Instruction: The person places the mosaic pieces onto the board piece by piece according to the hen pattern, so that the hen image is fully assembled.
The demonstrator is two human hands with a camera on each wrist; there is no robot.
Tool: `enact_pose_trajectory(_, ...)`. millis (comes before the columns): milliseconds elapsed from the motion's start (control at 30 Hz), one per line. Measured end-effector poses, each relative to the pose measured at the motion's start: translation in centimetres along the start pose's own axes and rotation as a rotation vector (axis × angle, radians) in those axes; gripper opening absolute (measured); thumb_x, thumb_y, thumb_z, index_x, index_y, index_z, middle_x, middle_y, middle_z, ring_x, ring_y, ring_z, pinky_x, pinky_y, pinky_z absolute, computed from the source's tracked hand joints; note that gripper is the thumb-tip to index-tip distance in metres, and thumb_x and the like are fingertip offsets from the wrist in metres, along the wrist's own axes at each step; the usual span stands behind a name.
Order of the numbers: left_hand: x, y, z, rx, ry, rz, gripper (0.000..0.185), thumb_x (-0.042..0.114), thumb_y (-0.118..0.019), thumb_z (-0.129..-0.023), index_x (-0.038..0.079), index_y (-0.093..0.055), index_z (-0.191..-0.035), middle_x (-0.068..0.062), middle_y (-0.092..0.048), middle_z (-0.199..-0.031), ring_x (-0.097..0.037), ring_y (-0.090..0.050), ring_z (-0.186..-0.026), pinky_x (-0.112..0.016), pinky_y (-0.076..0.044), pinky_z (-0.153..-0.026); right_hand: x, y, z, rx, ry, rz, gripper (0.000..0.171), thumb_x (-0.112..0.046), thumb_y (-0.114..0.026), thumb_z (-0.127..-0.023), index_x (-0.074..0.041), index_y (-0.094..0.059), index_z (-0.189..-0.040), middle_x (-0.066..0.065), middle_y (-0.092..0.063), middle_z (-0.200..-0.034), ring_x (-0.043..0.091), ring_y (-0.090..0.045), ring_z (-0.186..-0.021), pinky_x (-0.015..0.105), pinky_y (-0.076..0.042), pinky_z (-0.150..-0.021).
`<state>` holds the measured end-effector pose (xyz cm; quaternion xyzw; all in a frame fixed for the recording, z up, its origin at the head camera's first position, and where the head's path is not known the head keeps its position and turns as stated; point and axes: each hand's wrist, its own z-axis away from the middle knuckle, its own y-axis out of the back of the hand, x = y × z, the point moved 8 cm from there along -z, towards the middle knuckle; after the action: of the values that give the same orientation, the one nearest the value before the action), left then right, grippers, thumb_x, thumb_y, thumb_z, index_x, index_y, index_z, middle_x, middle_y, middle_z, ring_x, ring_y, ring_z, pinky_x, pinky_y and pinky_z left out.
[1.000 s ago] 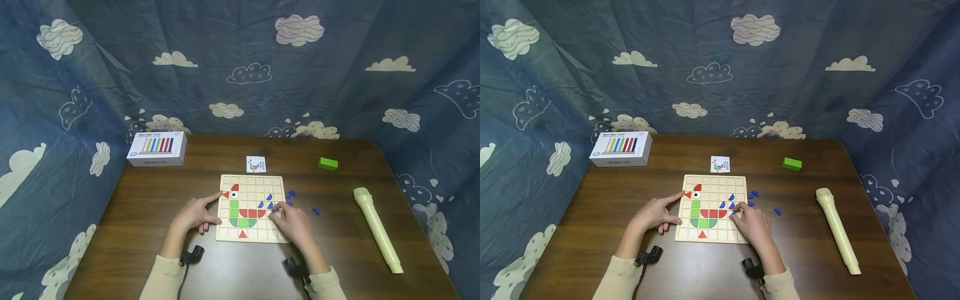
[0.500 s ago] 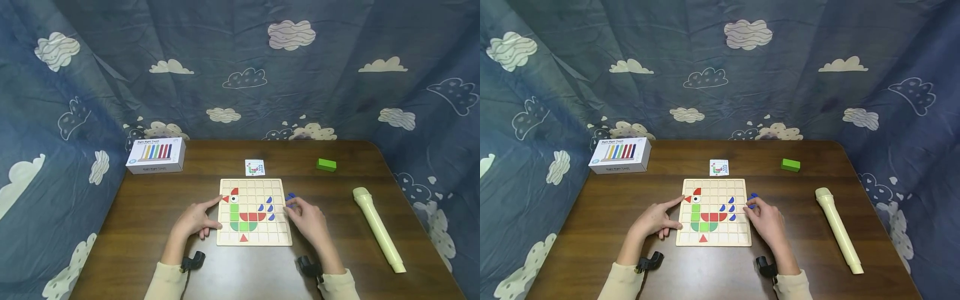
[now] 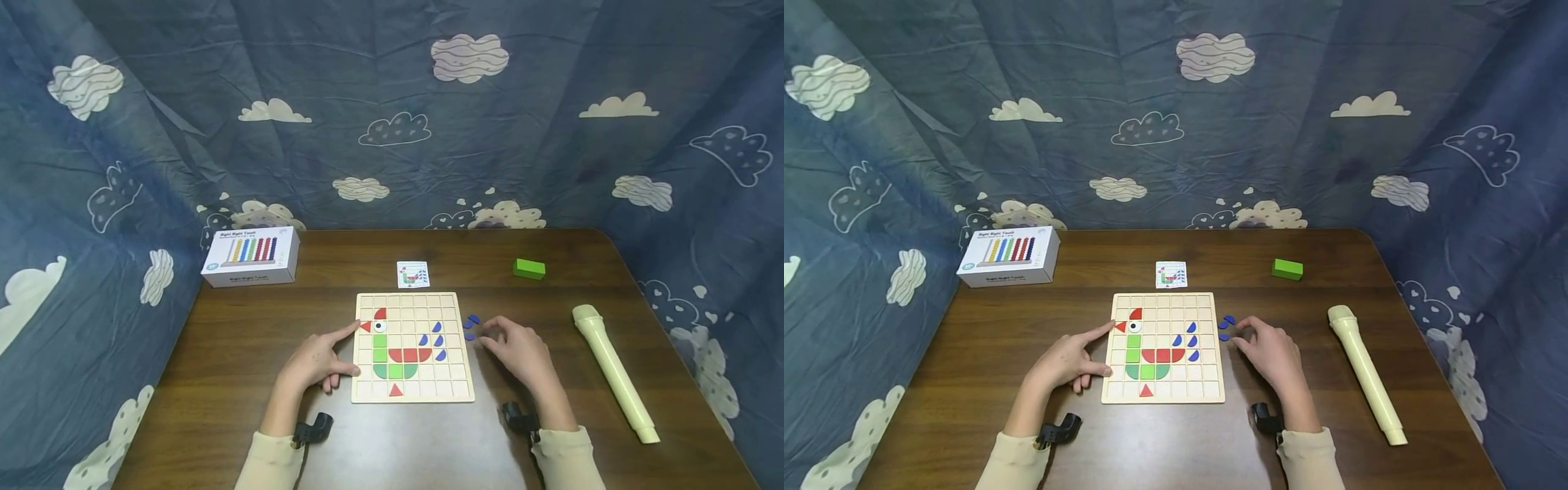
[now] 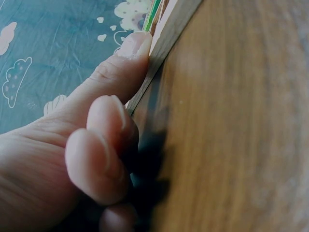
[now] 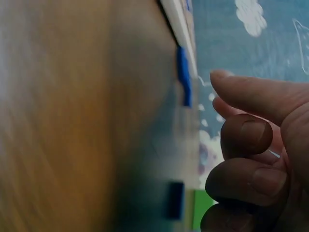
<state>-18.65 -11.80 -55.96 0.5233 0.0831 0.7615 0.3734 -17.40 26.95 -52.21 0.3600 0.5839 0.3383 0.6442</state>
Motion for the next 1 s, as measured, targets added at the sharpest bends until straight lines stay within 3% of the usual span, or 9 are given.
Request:
enact_pose_trajectory(300,0.0,0.0,0.0,0.008,0.005,-0.001,0.097,0.027,-0.095,-0.08,0.046,-0.044,-0.16,-0.005,-0.062,-0.052,-0.014,-0.059,-0.041,-0.026,-0.053,-0.043,-1.5,-1.8,-0.8,-0.039,0.051,0.067,0.022,-0.029,-0.08,-0.096,-0.018,-0.077,-0.115,-0.002,-0.055,-0.066,0.016,-0.048,-0.059,0.03,-0.033,-0.052)
enact_pose_trajectory(600,-0.2,0.1,-0.1,0.009,0.005,-0.007,0.096,0.027,-0.095,-0.08,0.046,-0.045,-0.159,-0.005,-0.063,-0.052,-0.014,-0.058,-0.041,-0.025,-0.051,-0.042,-1.2,-2.2,-1.2,-0.071,0.1,0.091,0.019,-0.023,-0.077,-0.097,-0.02,-0.08,-0.116,-0.003,-0.052,-0.064,0.015,-0.045,-0.057,0.03,-0.032,-0.05)
enact_pose_trajectory(800,-0.3,0.1,-0.2,0.01,0.019,-0.015,0.096,0.028,-0.095,-0.08,0.047,-0.044,-0.16,-0.006,-0.063,-0.053,-0.014,-0.058,-0.041,-0.025,-0.051,-0.042,-1.5,-2.2,-1.2,-0.066,0.087,0.105,0.026,-0.031,-0.08,-0.096,-0.019,-0.078,-0.118,-0.002,-0.054,-0.065,0.015,-0.047,-0.06,0.03,-0.033,-0.053)
enact_pose_trajectory(1000,-0.1,0.1,-0.1,0.012,0.02,-0.03,0.097,0.029,-0.095,-0.079,0.048,-0.044,-0.159,-0.005,-0.063,-0.053,-0.014,-0.058,-0.042,-0.025,-0.052,-0.043,-1.6,-2.3,-1.2,-0.036,0.124,0.137,0.014,-0.028,-0.079,-0.097,-0.02,-0.08,-0.109,-0.005,-0.06,-0.066,0.014,-0.05,-0.06,0.03,-0.037,-0.051)
